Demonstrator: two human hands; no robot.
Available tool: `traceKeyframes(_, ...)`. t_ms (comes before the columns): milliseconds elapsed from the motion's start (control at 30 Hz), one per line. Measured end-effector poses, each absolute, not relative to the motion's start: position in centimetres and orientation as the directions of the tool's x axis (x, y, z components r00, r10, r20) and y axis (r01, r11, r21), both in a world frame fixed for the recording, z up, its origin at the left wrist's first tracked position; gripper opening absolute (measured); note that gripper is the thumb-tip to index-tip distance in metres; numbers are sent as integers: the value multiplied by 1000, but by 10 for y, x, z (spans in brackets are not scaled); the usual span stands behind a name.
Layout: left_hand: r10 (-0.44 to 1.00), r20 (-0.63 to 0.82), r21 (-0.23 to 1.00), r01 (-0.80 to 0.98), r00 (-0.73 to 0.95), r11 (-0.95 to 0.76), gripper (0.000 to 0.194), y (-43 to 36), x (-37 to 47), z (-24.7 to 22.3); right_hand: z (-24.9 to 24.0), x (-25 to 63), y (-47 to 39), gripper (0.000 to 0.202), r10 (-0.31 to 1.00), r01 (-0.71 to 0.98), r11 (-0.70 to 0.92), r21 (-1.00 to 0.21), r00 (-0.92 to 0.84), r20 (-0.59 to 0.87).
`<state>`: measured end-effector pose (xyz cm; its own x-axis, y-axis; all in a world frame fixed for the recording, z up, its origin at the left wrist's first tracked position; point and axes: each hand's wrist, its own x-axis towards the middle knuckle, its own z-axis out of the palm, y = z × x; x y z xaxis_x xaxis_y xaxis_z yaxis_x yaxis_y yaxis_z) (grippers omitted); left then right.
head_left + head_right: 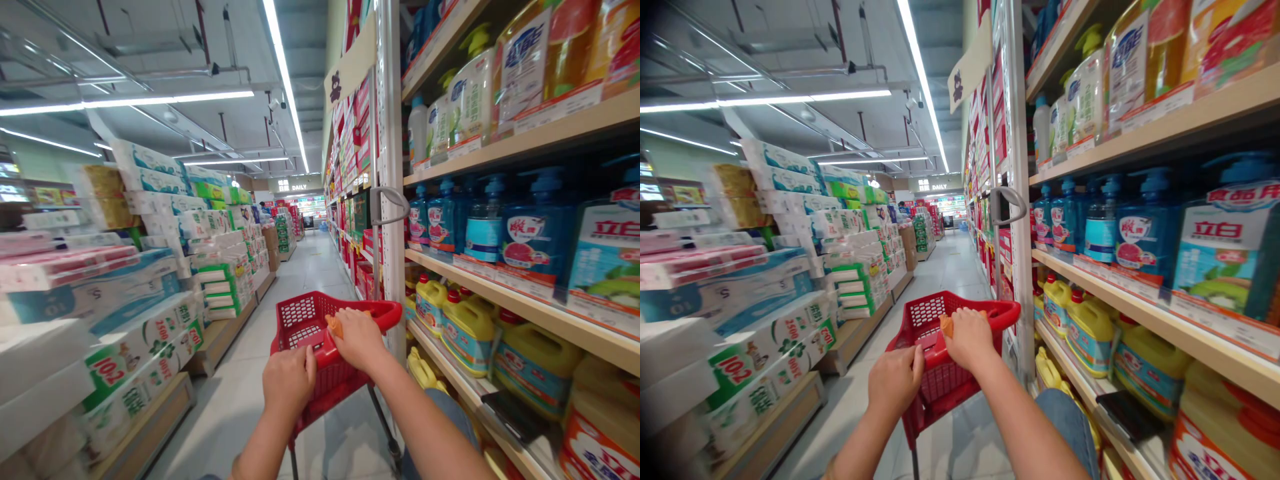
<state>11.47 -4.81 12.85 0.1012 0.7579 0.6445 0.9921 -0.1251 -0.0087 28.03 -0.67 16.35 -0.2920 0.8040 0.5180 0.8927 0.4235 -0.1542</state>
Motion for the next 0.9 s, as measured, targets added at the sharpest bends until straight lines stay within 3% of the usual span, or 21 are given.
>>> traceKeyframes(167,773,606,54,960,188,-276,43,-50,109,129,161,269,-17,39,762,826,540,-162,-398,511)
traceKeyframes(300,788,594,344,834,163,-432,50,-41,93,119,161,281,-6,39,811,892,404,-201,-248,529)
traceKeyframes(367,775,621,430,775,118,-462,52,-36,95,111,160,284,-2,37,822,919,336,-206,-180,540)
traceKeyframes(500,733,679,450,777,22,-440,49,-33,113,101,157,282,-9,36,793,900,397,-181,-236,562)
traceKeyframes(633,746,661,411,789,87,-456,49,-36,115,102,153,287,-17,38,748,840,517,-164,-350,564)
traceKeyframes(767,749,644,473,689,157,-550,48,-35,106,95,153,299,-11,42,785,867,461,-188,-299,543)
traceKeyframes(900,722,689,466,724,64,-509,45,-26,114,77,155,296,-11,40,796,898,381,-222,-196,572)
